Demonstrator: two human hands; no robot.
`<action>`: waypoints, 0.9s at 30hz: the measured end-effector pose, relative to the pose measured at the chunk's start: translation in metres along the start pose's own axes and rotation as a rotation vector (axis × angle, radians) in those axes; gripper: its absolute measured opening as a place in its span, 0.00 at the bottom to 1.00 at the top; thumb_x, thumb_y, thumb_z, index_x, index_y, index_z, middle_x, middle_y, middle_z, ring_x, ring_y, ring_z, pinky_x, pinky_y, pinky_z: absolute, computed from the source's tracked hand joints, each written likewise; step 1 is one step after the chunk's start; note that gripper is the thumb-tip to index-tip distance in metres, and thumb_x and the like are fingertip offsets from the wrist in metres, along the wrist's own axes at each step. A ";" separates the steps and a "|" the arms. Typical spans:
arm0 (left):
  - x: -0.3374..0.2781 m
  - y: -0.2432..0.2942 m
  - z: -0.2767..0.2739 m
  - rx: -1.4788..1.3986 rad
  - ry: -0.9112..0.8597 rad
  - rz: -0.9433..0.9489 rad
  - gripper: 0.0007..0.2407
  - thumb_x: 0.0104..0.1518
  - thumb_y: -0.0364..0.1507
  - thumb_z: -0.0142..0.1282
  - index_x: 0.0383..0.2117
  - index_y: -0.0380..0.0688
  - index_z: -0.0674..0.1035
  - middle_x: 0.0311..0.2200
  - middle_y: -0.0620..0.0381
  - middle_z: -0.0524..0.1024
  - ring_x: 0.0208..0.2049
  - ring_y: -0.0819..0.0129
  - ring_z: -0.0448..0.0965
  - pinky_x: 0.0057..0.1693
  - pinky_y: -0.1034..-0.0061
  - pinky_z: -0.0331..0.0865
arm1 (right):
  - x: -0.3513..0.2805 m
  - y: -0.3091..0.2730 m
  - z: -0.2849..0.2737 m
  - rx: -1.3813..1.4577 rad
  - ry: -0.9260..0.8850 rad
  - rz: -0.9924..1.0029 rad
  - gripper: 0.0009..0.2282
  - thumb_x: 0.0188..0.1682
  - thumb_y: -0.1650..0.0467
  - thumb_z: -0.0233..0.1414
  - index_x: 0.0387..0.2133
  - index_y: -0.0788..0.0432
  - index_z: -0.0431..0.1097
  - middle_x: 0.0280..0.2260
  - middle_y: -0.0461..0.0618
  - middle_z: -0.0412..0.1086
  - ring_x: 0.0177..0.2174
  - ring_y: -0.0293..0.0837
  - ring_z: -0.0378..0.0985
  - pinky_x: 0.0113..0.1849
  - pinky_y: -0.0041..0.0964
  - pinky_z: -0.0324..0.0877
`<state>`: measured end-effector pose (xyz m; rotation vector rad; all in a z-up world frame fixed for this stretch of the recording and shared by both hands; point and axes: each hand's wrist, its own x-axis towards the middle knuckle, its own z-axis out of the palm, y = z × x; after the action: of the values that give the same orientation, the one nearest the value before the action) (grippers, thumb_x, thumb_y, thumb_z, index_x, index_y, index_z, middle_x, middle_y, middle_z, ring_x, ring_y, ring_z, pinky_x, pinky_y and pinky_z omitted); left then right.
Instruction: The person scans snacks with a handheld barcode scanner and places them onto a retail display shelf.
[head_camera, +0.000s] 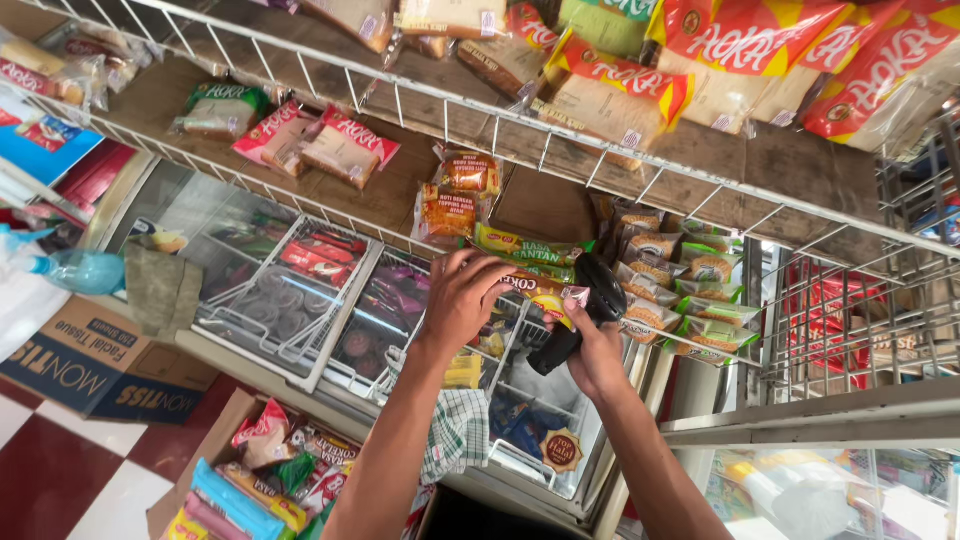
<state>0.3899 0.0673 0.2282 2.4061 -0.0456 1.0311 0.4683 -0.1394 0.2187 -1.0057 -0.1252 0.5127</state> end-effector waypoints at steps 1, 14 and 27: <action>0.004 -0.003 0.001 -0.005 0.000 0.007 0.11 0.58 0.31 0.63 0.47 0.52 0.82 0.46 0.64 0.80 0.52 0.61 0.73 0.58 0.57 0.61 | -0.001 0.000 0.002 0.000 0.004 -0.008 0.14 0.51 0.74 0.56 0.49 0.66 0.66 0.41 0.56 0.73 0.35 0.46 0.78 0.36 0.40 0.74; 0.019 -0.006 0.023 0.106 -0.058 -0.063 0.10 0.50 0.26 0.60 0.38 0.45 0.85 0.46 0.52 0.76 0.51 0.53 0.70 0.57 0.56 0.65 | -0.002 0.036 -0.007 -0.884 0.148 -0.387 0.09 0.48 0.69 0.62 0.35 0.63 0.74 0.26 0.47 0.73 0.27 0.36 0.70 0.32 0.35 0.68; 0.007 -0.016 0.028 0.050 -0.121 -0.052 0.09 0.57 0.30 0.59 0.38 0.38 0.84 0.40 0.46 0.79 0.44 0.48 0.75 0.54 0.60 0.68 | 0.018 0.013 0.026 -1.030 0.097 -0.346 0.13 0.43 0.68 0.62 0.39 0.62 0.74 0.31 0.52 0.76 0.32 0.43 0.77 0.38 0.40 0.72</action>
<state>0.4173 0.0696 0.2102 2.4989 -0.0002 0.8725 0.4711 -0.1048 0.2198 -1.9611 -0.4994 0.0431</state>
